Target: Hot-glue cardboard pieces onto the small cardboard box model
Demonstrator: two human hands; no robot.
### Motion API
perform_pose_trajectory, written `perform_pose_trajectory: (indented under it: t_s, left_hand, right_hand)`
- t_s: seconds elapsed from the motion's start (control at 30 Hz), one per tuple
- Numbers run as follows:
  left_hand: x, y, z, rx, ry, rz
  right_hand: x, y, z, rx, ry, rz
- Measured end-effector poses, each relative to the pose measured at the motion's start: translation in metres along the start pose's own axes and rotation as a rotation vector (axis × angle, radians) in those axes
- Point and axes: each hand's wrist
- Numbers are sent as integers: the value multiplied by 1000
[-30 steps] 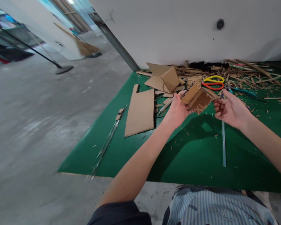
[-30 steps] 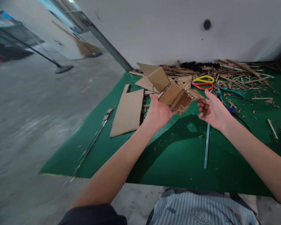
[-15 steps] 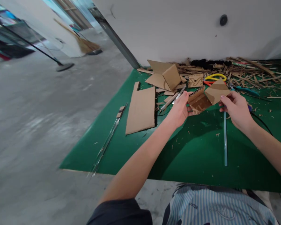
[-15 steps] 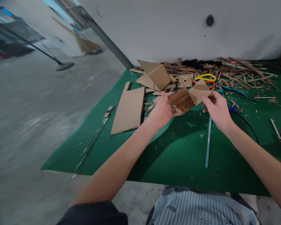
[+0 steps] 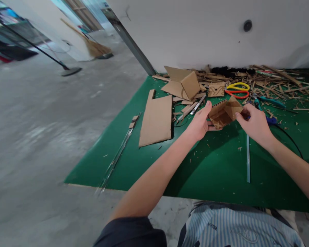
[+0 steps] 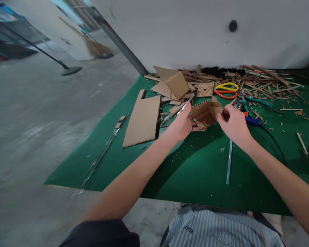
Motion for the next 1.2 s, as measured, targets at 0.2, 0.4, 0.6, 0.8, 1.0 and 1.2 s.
perform_pose_trajectory:
  t_s: [0.2, 0.4, 0.6, 0.8, 1.0, 1.2]
  left_hand:
    - [-1, -2, 2, 12, 34, 14]
    - [3, -6, 8, -3, 25, 39]
    - [6, -9, 11, -15, 58, 62]
    - [5, -9, 10, -44, 71, 86]
    - [4, -9, 9, -49, 54, 89]
    - [4, -11, 8, -75, 28, 116]
  right_hand:
    - [-4, 3, -3, 67, -36, -47]
    - [-7, 5, -4, 81, -81, -54]
    - [-8, 6, -5, 71, -116, -63]
    - [-7, 6, -4, 60, -96, -72]
    - [-6, 5, -6, 44, -67, -86]
    - [-7, 10, -7, 73, -81, -119]
Point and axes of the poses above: each hand's wrist, its own z-axis towards the middle knuckle, its own x-axis out of the back of the hand, y = z × x, and after that the axes turned 14 degrees about x, right-handed
